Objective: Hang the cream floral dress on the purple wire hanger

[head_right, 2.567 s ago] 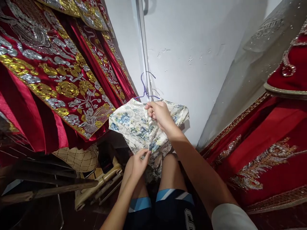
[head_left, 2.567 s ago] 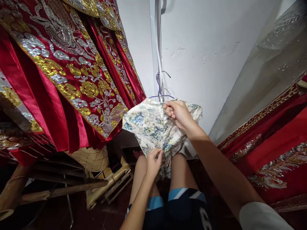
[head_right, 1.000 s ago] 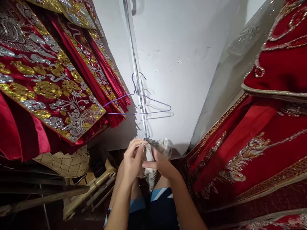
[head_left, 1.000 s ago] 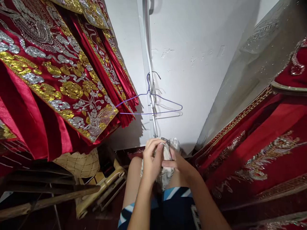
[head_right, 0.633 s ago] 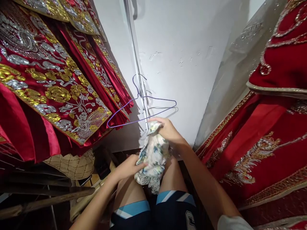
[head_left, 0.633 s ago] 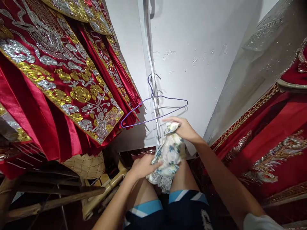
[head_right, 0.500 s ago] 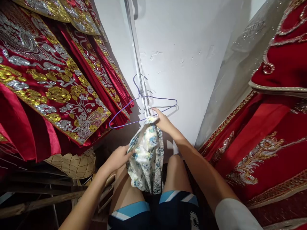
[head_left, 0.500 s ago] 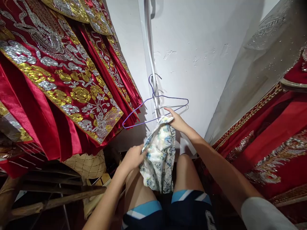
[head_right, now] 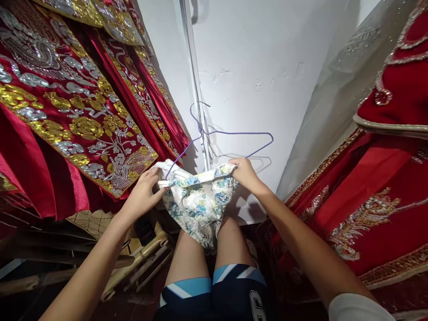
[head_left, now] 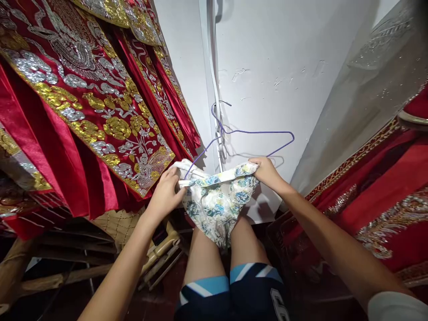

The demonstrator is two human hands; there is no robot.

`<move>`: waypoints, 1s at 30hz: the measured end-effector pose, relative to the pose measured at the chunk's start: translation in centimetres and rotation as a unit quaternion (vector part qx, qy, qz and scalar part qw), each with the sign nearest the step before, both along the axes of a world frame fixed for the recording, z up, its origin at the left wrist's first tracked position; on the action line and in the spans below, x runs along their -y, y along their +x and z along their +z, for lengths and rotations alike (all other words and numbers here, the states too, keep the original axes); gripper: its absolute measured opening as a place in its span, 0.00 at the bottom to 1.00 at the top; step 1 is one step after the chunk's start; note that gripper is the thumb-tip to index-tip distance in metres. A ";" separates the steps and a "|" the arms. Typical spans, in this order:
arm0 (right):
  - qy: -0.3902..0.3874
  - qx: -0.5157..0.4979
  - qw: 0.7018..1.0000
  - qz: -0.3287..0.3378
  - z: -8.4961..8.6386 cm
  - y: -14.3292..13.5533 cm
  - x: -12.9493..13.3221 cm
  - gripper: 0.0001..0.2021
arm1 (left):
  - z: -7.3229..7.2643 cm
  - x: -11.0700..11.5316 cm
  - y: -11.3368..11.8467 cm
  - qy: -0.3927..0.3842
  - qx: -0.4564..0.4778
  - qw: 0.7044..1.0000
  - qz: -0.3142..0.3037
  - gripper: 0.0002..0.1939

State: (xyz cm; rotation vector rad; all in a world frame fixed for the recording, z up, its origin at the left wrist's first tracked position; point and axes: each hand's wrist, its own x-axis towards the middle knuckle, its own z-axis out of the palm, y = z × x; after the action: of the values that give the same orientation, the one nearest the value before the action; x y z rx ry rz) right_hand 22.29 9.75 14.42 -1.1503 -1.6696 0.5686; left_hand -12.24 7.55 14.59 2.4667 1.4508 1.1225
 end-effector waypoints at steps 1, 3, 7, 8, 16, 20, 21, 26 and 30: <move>-0.004 -0.009 1.000 0.009 0.1 -0.1 0.2 0.09 | 0.6 0.0 0.5 0.021 0.018 1.000 -0.010 0.10; -0.014 -0.029 0.998 0.048 0.0 -0.6 0.5 0.09 | 1.6 0.0 1.9 0.043 0.046 0.998 -0.033 0.05; -0.023 -0.061 0.990 0.127 -0.7 -2.5 1.7 0.06 | 3.0 -1.5 4.6 0.082 0.098 0.991 -0.039 0.11; -0.027 -0.063 0.988 0.136 -0.8 -2.8 2.2 0.04 | 3.2 -2.0 5.0 0.092 0.106 0.990 -0.031 0.15; 0.083 -0.121 0.984 -0.104 1.1 3.2 1.9 0.34 | 4.1 -4.2 4.8 0.118 0.065 0.991 -0.016 0.17; 0.015 -0.042 0.996 -0.075 2.9 6.8 0.1 0.12 | 4.5 -4.2 4.6 0.132 0.073 0.989 0.010 0.14; -0.019 -0.042 0.998 -0.041 3.4 7.2 0.3 0.09 | 4.5 -4.2 4.4 0.143 0.082 0.986 0.033 0.14; -0.174 -0.109 0.975 0.086 6.0 8.4 2.9 0.13 | 4.0 -4.9 2.5 0.102 0.144 0.979 0.105 0.14; -0.230 -0.166 0.953 0.106 5.5 9.1 2.3 0.17 | 3.7 -5.3 1.8 0.055 0.163 0.982 0.083 0.15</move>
State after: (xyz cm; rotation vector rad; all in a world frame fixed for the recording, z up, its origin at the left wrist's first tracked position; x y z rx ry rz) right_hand 31.34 7.40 19.93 -1.1219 -1.4087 1.2687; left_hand -10.45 12.87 18.32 2.1200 1.5497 1.5901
